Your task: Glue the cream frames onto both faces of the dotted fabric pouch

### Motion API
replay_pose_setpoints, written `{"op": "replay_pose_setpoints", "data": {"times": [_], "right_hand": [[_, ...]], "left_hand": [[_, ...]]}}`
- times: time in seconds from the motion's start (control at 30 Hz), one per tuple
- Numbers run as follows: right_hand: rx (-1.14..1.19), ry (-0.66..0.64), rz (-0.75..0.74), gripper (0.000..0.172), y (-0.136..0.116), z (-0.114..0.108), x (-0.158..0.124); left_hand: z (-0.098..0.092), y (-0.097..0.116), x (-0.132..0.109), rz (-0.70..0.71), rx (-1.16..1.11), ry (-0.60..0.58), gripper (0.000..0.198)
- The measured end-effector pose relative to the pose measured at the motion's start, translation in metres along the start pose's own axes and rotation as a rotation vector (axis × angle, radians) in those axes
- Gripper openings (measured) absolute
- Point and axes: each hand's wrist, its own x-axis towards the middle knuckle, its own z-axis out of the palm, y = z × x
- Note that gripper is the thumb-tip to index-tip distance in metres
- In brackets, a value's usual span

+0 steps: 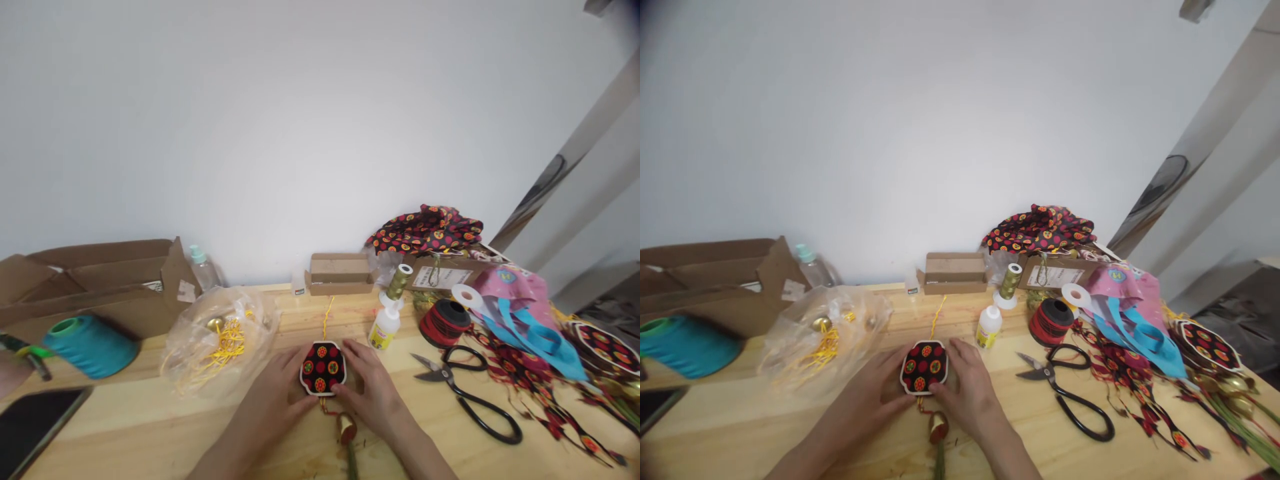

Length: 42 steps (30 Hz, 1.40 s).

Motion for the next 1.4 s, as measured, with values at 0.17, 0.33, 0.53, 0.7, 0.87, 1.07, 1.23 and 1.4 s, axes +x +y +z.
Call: {"op": "replay_pose_setpoints", "data": {"times": [0.17, 0.33, 0.53, 0.7, 0.87, 1.07, 1.23, 1.4], "right_hand": [[-0.004, 0.021, 0.003, 0.054, 0.003, 0.004, 0.002], [0.026, 0.037, 0.015, 0.057, -0.001, 0.002, 0.004], [0.022, 0.097, 0.048, 0.04, -0.006, 0.002, 0.002], [0.084, 0.129, 0.066, 0.031, -0.009, 0.004, 0.005], [0.34, 0.199, 0.139, 0.022, -0.009, 0.007, 0.008], [0.627, 0.184, 0.153, 0.024, -0.013, 0.01, 0.009], [0.801, 0.243, 0.191, 0.036, -0.023, -0.002, 0.009], [0.678, 0.235, 0.08, 0.031, -0.032, -0.009, 0.004]], "left_hand": [[0.001, -0.001, 0.001, 0.01, -0.02, 0.027, 0.055], [0.0, 0.0, 0.001, 0.022, -0.05, 0.034, 0.055], [-0.001, 0.002, -0.002, 0.019, -0.053, 0.056, 0.058], [0.001, 0.001, -0.003, 0.021, -0.039, 0.061, 0.057], [0.003, -0.002, -0.005, 0.014, -0.033, 0.091, 0.059], [0.003, -0.004, -0.008, 0.018, -0.043, 0.14, 0.06], [0.002, -0.008, -0.007, -0.066, -0.232, 0.263, 0.075], [-0.005, -0.009, -0.003, -0.123, -0.583, 0.227, 0.04]]}}
